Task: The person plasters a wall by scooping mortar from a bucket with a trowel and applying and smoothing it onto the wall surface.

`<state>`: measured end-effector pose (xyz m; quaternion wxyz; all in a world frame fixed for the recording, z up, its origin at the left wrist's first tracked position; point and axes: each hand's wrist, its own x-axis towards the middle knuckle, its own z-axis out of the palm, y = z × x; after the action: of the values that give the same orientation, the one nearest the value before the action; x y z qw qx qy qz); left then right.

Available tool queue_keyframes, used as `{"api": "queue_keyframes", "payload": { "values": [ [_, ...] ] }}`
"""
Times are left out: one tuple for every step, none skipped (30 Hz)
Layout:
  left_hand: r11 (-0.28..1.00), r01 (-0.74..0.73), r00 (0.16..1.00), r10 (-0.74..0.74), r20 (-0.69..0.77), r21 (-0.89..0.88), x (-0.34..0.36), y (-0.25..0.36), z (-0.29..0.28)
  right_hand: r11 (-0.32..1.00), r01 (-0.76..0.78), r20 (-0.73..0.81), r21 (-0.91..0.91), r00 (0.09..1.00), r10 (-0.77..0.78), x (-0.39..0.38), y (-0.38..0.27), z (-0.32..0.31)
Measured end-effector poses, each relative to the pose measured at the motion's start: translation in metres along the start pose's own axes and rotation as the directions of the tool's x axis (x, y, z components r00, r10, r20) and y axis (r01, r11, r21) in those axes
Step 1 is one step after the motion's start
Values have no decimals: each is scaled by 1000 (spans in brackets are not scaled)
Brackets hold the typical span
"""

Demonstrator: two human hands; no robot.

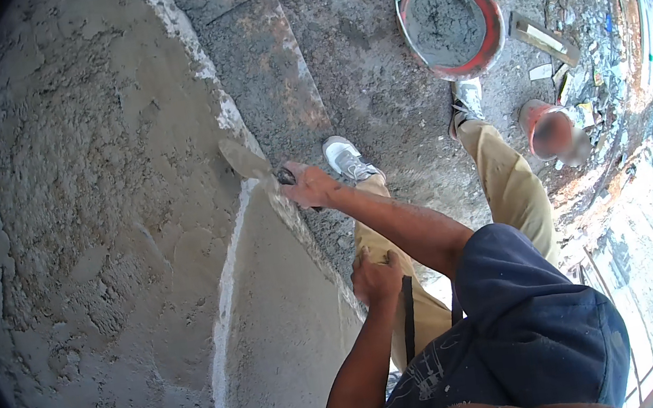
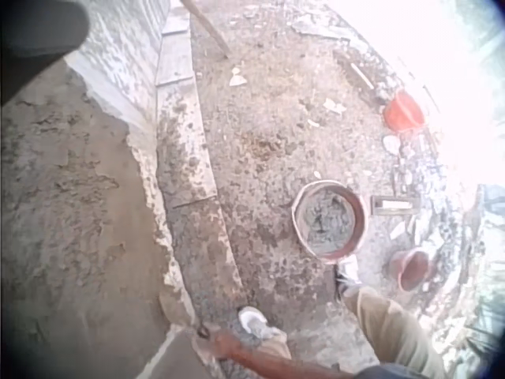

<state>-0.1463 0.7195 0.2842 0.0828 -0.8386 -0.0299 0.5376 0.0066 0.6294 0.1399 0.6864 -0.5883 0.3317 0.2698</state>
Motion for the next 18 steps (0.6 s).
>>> {"api": "queue_keyframes", "payload": {
  "values": [
    [999, 15, 999, -16, -27, -28, 0, 2, -1, 1000, -23, -42, -15, 999, 22, -21, 3, -26],
    [1000, -7, 1000, 7, -5, -11, -2, 5, -1, 996, 69, -128, -48, 989, -74, -41, 6, -58],
    [1000, 12, 1000, -12, -6, 5, -3, 7, -1, 987, 132, -195, -91, 970, -147, -64, 12, -94],
    [1000, 3, 998, -3, -61, 3, -3, 10, -1, 984, 128, -227, -124, 962, -153, -83, 17, -131],
    [999, 25, 999, -25, -23, 20, -3, 13, -1, 979, 116, -322, -169, 932, -166, -103, 24, -169],
    [999, 25, 999, -24, -24, 43, -4, 16, 0, 968, 33, -391, -248, 911, -131, -119, 29, -206],
    [998, 5, 998, -1, -65, 63, -4, 20, 0, 929, -55, -500, -365, 853, -146, -129, 33, -240],
    [998, 33, 998, -30, -58, 56, -5, 23, 1, 901, -53, -590, -431, 772, -237, -134, 35, -270],
    [996, 37, 999, -35, -27, 80, -6, 27, 1, 878, -51, -613, -477, 735, -290, -134, 33, -299],
    [992, 30, 998, -24, -50, 121, -6, 28, -2, 830, -154, -653, -535, 699, -292, -127, 29, -322],
    [990, 94, 994, -87, -71, 105, -5, 32, -4, 803, -109, -653, -586, 650, -389, -112, 22, -345],
    [989, 87, 995, -79, -64, 122, -6, 36, -6, 822, -35, -664, -568, 609, -433, -94, 15, -364],
    [988, 59, 997, -51, -56, 142, -7, 40, -7, 829, 72, -650, -554, 585, -485, -69, 7, -383],
    [985, 101, 993, -92, -69, 141, -6, 45, -10, 810, 83, -635, -580, 576, -515, -41, -1, -400],
    [982, 123, 992, -117, -50, 145, -6, 52, -11, 805, 79, -619, -588, 597, -511, -9, -7, -413],
    [982, 122, 992, -117, -46, 145, -5, 60, -12, 785, 106, -597, -610, 590, -544, 21, -13, -426],
    [979, 146, 989, -140, -48, 144, -5, 69, -14, 800, 104, -603, -591, 602, -523, 49, -18, -437],
    [973, 165, 986, -162, -28, 160, -5, 78, -16, 802, 58, -539, -595, 712, -451, 72, -22, -442]
  ]
}}
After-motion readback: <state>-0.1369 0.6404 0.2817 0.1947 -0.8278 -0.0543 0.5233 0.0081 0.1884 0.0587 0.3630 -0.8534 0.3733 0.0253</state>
